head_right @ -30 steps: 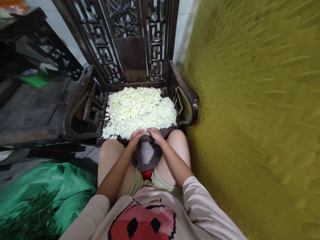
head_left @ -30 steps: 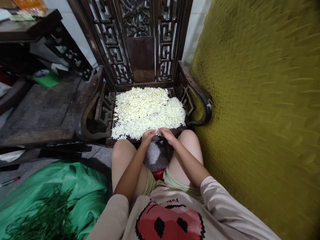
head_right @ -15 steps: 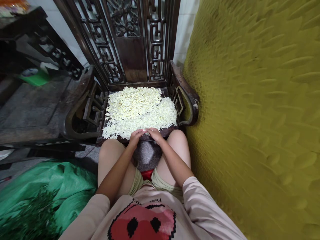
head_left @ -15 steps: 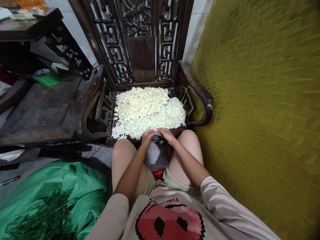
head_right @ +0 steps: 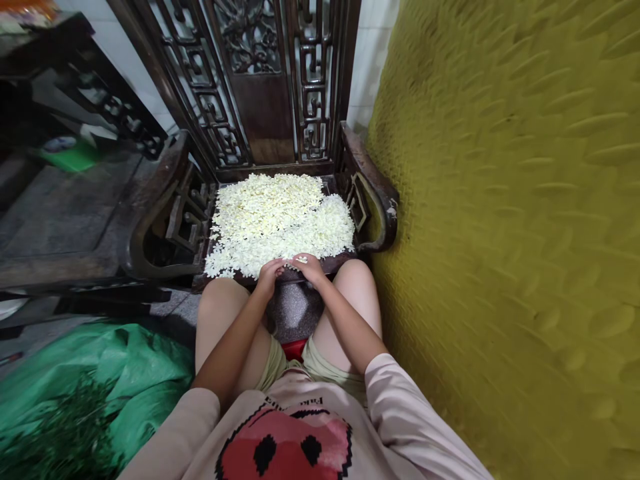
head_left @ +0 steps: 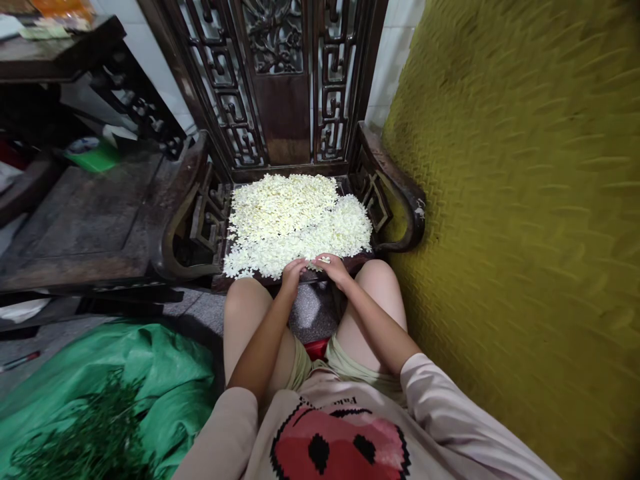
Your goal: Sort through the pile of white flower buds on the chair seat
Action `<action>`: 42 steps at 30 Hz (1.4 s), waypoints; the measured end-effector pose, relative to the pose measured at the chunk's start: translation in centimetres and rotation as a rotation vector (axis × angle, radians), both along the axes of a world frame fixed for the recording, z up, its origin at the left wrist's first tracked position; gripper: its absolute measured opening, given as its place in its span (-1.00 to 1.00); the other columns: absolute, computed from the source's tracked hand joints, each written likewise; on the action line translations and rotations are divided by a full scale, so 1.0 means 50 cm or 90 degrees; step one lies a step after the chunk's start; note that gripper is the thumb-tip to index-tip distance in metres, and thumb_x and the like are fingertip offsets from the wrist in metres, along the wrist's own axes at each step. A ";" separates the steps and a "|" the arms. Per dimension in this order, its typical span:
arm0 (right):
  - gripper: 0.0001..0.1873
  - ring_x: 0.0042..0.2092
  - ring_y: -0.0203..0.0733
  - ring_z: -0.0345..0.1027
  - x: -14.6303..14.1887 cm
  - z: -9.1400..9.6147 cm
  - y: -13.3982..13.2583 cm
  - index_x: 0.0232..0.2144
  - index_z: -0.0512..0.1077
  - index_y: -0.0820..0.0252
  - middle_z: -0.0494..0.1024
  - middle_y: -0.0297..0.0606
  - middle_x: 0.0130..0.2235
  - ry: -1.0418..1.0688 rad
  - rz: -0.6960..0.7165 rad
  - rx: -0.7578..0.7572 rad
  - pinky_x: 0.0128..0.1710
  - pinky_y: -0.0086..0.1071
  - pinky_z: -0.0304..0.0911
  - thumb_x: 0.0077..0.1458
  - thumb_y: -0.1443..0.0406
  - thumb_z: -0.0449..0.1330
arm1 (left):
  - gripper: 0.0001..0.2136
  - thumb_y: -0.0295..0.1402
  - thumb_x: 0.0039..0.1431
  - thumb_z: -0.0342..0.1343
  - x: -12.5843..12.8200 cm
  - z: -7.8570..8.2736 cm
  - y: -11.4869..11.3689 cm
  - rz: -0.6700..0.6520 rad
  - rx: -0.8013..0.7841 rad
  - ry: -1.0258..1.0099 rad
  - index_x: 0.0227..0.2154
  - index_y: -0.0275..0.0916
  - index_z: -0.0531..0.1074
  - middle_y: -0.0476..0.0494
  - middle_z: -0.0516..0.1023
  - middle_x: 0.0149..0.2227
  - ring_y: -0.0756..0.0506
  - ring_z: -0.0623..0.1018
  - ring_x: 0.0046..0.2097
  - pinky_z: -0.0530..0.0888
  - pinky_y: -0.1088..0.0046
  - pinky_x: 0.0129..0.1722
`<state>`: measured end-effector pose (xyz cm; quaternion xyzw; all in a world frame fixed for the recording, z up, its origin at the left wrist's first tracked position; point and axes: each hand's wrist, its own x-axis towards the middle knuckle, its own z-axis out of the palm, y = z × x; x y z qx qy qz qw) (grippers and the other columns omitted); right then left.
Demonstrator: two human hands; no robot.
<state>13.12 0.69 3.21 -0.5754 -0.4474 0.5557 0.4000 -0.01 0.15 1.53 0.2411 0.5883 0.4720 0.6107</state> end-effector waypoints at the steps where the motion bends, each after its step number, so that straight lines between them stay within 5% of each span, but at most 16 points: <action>1: -0.70 -0.40 -0.29 0.23 0.000 -0.001 0.000 -0.52 0.42 0.22 0.41 -0.38 -0.49 0.008 -0.002 -0.009 -0.34 -0.43 0.07 -0.31 0.12 0.24 | -0.79 -0.32 -0.30 0.22 -0.001 -0.002 0.002 -0.002 -0.005 -0.015 -0.52 -0.30 0.45 0.04 0.34 -0.63 0.08 0.30 -0.53 0.21 0.54 -0.47; 10: -0.73 -0.60 -0.42 -0.03 0.002 -0.003 0.008 -0.53 0.38 0.21 0.22 -0.50 -0.67 0.099 -0.037 -0.090 -0.55 -0.48 -0.11 -0.33 0.16 0.25 | -0.72 -0.16 -0.26 0.21 -0.003 -0.003 0.002 -0.052 0.028 -0.023 -0.53 -0.28 0.41 0.01 0.36 -0.57 0.07 0.34 -0.51 0.22 0.55 -0.48; 20: -0.72 -0.50 -0.34 0.15 0.001 0.004 0.001 -0.52 0.40 0.21 0.30 -0.45 -0.63 0.024 -0.010 -0.072 -0.46 -0.46 0.02 -0.30 0.13 0.21 | -0.75 -0.24 -0.28 0.21 0.000 0.003 -0.006 -0.069 0.060 0.054 -0.49 -0.28 0.47 -0.02 0.41 -0.55 0.01 0.35 -0.47 0.26 0.48 -0.40; 27: -0.71 -0.40 -0.30 0.25 0.003 -0.002 -0.001 -0.52 0.42 0.25 0.44 -0.33 -0.48 -0.005 -0.010 -0.007 -0.32 -0.42 0.11 -0.31 0.15 0.24 | -0.83 -0.27 -0.27 0.18 0.000 0.006 -0.004 -0.040 0.073 0.102 -0.66 -0.25 0.36 0.06 0.30 -0.66 0.04 0.30 -0.52 0.23 0.50 -0.41; 34: -0.72 -0.32 -0.26 0.30 0.003 -0.005 0.001 -0.51 0.45 0.23 0.49 -0.29 -0.42 -0.001 0.018 0.056 -0.23 -0.40 0.12 -0.22 0.12 0.20 | -0.76 -0.21 -0.29 0.21 0.001 0.015 -0.010 -0.114 0.106 0.096 -0.67 -0.27 0.32 0.06 0.30 -0.65 0.05 0.28 -0.52 0.21 0.51 -0.43; 42: -0.57 -0.56 -0.42 0.01 0.010 -0.007 0.001 -0.50 0.43 0.27 0.28 -0.44 -0.64 0.064 0.103 -0.068 -0.52 -0.49 -0.06 -0.26 0.00 0.20 | -0.71 -0.18 -0.34 0.24 -0.006 0.023 -0.010 -0.143 0.135 0.052 -0.63 -0.26 0.31 0.05 0.31 -0.62 0.04 0.29 -0.50 0.21 0.51 -0.43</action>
